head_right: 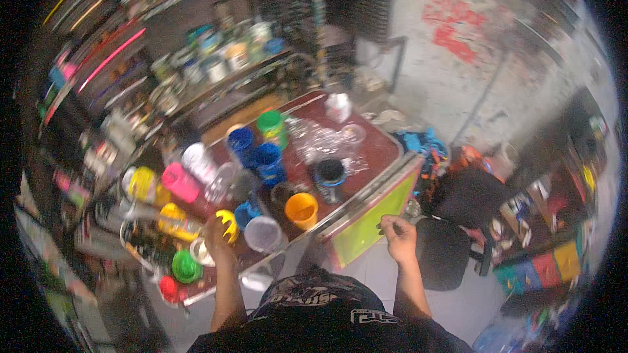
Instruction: The person picks up a screen printing frame and places it on a workbench. They gather metal clamps and bolts from the table, place some into a green bucket, and then use the remaining hardware to secure the frame to the bench. The person walks to a paint station and returns to continue working on the frame.
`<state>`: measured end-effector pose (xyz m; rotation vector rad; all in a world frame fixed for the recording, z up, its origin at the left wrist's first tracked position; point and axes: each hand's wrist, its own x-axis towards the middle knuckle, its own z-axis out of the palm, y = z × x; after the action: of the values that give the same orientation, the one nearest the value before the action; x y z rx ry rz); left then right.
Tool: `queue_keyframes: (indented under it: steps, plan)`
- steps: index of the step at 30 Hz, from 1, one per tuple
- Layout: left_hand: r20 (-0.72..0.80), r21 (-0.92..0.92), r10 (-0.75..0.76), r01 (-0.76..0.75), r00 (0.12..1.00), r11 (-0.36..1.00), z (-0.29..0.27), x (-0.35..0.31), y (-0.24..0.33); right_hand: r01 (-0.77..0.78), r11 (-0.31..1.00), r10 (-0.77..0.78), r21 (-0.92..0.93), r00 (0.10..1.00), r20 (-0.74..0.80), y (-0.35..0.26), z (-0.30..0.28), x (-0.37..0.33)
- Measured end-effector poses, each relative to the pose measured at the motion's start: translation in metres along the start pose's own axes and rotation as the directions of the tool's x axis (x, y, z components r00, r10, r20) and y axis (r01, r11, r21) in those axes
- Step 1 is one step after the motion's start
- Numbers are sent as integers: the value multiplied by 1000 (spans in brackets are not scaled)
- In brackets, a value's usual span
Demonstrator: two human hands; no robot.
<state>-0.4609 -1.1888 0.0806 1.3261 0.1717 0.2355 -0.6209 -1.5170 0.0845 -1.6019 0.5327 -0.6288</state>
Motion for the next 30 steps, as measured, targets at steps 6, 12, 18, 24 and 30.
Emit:
queue_keyframes:
  steps: [6, 12, 18, 24, 30]
  plan:
    - [-54, 161, 75, -65, 996, 985, -54, -12, -3, 129, 972, -70, -196, 958, 279, -1, 51, 19]
    - [-143, 67, -29, 39, 989, 997, -83, -31, 21, 68, 993, -16, -93, 880, 474, -7, 99, 31]
    - [-328, 130, -28, 75, 944, 989, -116, -49, 29, 31, 995, -76, 93, 839, 538, 14, 151, 33]
    - [-386, 226, -64, 162, 920, 961, -148, -58, 10, 346, 932, -206, -104, 745, 635, -22, 207, 50]
    - [-359, 168, -289, 366, 887, 915, -151, -58, -17, 812, 578, -451, -75, 394, 801, -40, 281, 91]
